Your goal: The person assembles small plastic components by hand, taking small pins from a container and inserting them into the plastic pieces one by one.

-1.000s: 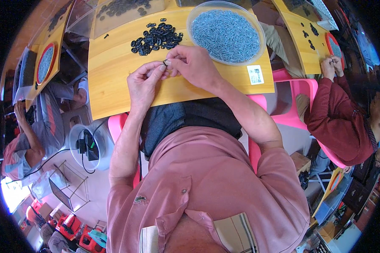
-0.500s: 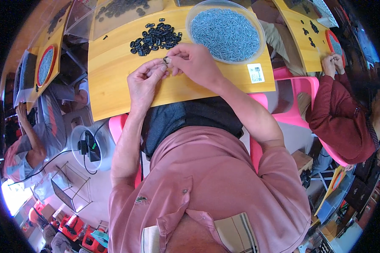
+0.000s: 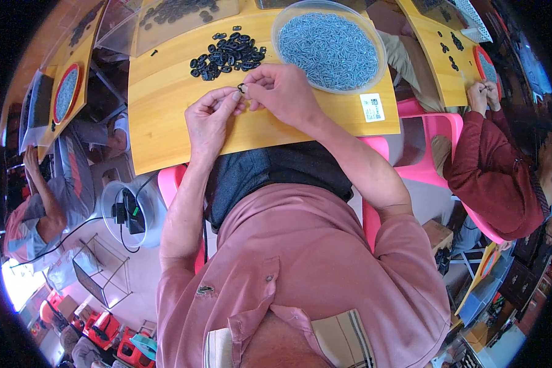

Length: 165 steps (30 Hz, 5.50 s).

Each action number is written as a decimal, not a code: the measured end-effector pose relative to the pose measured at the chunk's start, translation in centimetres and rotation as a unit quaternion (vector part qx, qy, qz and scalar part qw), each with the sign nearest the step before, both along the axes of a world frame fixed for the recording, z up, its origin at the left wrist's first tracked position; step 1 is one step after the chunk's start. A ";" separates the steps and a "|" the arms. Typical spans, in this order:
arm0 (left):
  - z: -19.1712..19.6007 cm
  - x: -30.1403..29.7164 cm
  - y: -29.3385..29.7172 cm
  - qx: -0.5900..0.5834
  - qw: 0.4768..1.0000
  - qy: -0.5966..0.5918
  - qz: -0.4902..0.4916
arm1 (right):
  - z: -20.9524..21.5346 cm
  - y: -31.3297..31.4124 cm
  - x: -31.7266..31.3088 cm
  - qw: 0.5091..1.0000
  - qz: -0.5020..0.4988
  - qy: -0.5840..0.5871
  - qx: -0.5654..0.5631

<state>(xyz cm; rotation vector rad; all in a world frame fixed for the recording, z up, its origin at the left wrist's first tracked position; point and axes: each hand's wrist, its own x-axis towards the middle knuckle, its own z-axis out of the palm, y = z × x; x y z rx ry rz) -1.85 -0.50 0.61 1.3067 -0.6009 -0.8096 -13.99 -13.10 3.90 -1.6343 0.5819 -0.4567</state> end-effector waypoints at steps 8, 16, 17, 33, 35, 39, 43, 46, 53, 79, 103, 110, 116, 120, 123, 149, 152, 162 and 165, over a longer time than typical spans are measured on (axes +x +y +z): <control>0.2 -0.1 -0.1 -0.001 1.000 0.006 0.017 | -0.1 0.7 0.4 0.999 -0.031 -0.013 0.008; 0.1 -0.2 0.0 0.015 1.000 -0.007 0.018 | 0.2 0.6 0.2 1.000 -0.009 0.019 -0.007; 0.2 -0.3 0.1 0.015 1.000 -0.010 0.019 | 0.1 0.6 0.2 1.000 -0.009 0.017 -0.005; 2.6 2.5 -3.0 0.031 0.881 -0.473 0.004 | 2.4 -1.0 -1.7 0.989 -0.098 -0.113 0.003; 2.6 2.6 -4.4 0.029 0.860 -0.510 -0.012 | 2.7 -1.6 -2.1 0.984 -0.116 -0.134 -0.003; 1.9 2.6 -6.0 0.085 0.842 -0.532 -0.029 | 3.0 -2.3 -2.6 0.981 -0.135 -0.136 0.017; 1.7 2.4 -5.9 0.115 0.844 -0.524 -0.013 | 2.5 -2.6 -2.6 0.982 -0.121 -0.143 0.027; 2.1 2.3 -5.1 0.117 0.842 -0.526 -0.010 | 2.3 -2.5 -2.6 0.984 -0.112 -0.136 0.017; 1.5 0.6 -1.3 0.099 0.980 -0.172 0.003 | 1.8 -1.0 -2.0 0.997 -0.038 -0.059 0.013; 0.7 0.6 1.0 -0.002 0.995 0.100 -0.007 | -0.7 0.1 -0.8 0.999 0.007 -0.003 0.041; 0.8 0.4 0.9 0.000 0.991 0.127 -0.046 | 0.7 -0.5 -1.3 0.999 -0.004 0.030 -0.012; 0.6 0.5 0.9 -0.007 0.990 0.128 -0.054 | 0.6 -0.4 -1.3 1.000 0.000 0.028 -0.009; 0.7 0.5 0.9 0.001 0.991 0.117 -0.067 | 0.8 -0.3 -1.2 0.998 0.026 0.050 0.009; 0.7 0.5 0.9 0.010 0.991 0.115 -0.069 | 0.7 -0.3 -1.2 0.998 0.027 0.059 0.011; 0.7 0.4 0.9 -0.007 0.990 0.117 -0.073 | 0.5 -0.5 -1.3 0.997 0.032 0.050 0.041; 1.0 -0.7 0.7 0.008 0.997 0.013 -0.081 | -0.2 -1.4 -1.4 0.987 0.087 0.038 0.130; 0.9 -1.0 0.8 0.033 0.995 -0.041 -0.086 | -0.2 -1.6 -1.5 0.983 0.102 0.045 0.145; 0.3 -1.3 1.1 0.030 0.993 -0.096 -0.053 | 0.2 -1.4 -1.5 0.978 0.116 0.068 0.162; 0.8 -1.8 1.0 0.038 0.991 -0.118 -0.056 | 0.3 -1.4 -1.6 0.979 0.117 0.071 0.154</control>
